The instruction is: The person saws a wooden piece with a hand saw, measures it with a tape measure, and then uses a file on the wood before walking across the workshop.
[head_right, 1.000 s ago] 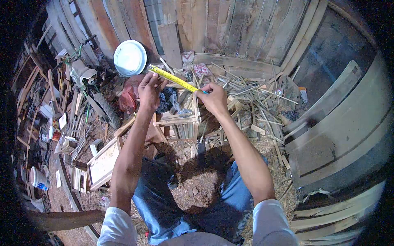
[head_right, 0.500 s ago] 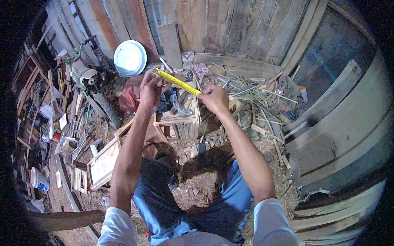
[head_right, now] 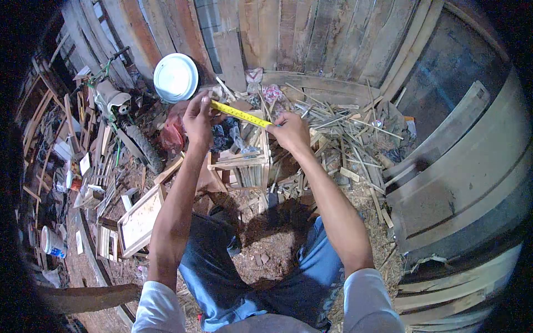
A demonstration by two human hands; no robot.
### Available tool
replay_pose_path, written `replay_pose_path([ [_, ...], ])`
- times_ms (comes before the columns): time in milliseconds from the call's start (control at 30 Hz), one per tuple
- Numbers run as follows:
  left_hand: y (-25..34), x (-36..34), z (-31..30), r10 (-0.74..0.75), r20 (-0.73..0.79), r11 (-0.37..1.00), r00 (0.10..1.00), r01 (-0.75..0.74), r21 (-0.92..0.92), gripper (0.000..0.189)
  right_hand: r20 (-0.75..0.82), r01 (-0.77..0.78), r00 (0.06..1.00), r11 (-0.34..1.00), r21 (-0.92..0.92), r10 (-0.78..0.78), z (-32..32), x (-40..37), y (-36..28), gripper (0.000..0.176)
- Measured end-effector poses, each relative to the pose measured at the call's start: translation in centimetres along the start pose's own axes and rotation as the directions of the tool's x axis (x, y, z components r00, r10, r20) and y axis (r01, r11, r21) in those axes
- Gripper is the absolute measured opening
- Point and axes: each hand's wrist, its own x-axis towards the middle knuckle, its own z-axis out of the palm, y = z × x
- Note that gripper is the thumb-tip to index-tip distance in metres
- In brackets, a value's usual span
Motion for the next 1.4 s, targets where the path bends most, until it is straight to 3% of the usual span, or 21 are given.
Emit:
replay_pose_path([
  [233,0.0,0.7,-0.7,-0.007,-0.055,0.998,0.998,0.003,-0.056,0.024,0.015,0.133,0.99,0.978,0.162,-0.137,-0.1,1.0,1.4,0.021],
  [333,-0.1,1.2,-1.4,0.004,-0.051,0.998,0.999,-0.008,-0.066,0.023,-0.029,0.271,0.962,0.936,0.226,-0.272,-0.2,1.7,2.5,0.018],
  [433,-0.5,1.5,-1.7,-0.005,-0.037,0.992,0.999,0.0,-0.124,0.024,0.036,0.212,0.973,0.943,0.255,-0.228,-0.6,1.6,2.5,0.018],
  [600,0.2,0.7,-0.9,-0.048,-0.058,0.992,0.997,0.041,-0.121,0.024,0.045,0.129,0.99,0.981,0.146,-0.137,-1.5,0.5,1.1,0.015],
  [833,0.4,0.3,-0.2,-0.054,-0.052,0.989,0.997,0.047,-0.139,0.025,-0.001,0.126,0.992,0.982,0.144,-0.127,-1.2,0.6,1.3,0.02],
  [1133,0.8,0.0,0.2,-0.033,-0.032,0.991,0.999,0.029,-0.132,0.028,-0.106,0.085,0.991,0.996,-0.023,-0.087,-1.0,0.6,0.9,0.026],
  [1333,0.8,-0.2,0.2,-0.039,-0.046,0.991,0.998,0.032,-0.127,0.028,-0.141,0.165,0.976,0.986,-0.012,-0.165,-0.5,0.2,0.9,0.035],
  [1400,0.7,-0.2,0.3,-0.02,-0.028,0.991,0.999,0.016,-0.13,0.028,-0.02,-0.021,1.0,0.994,-0.106,0.019,-1.1,-0.4,-0.3,0.034],
])
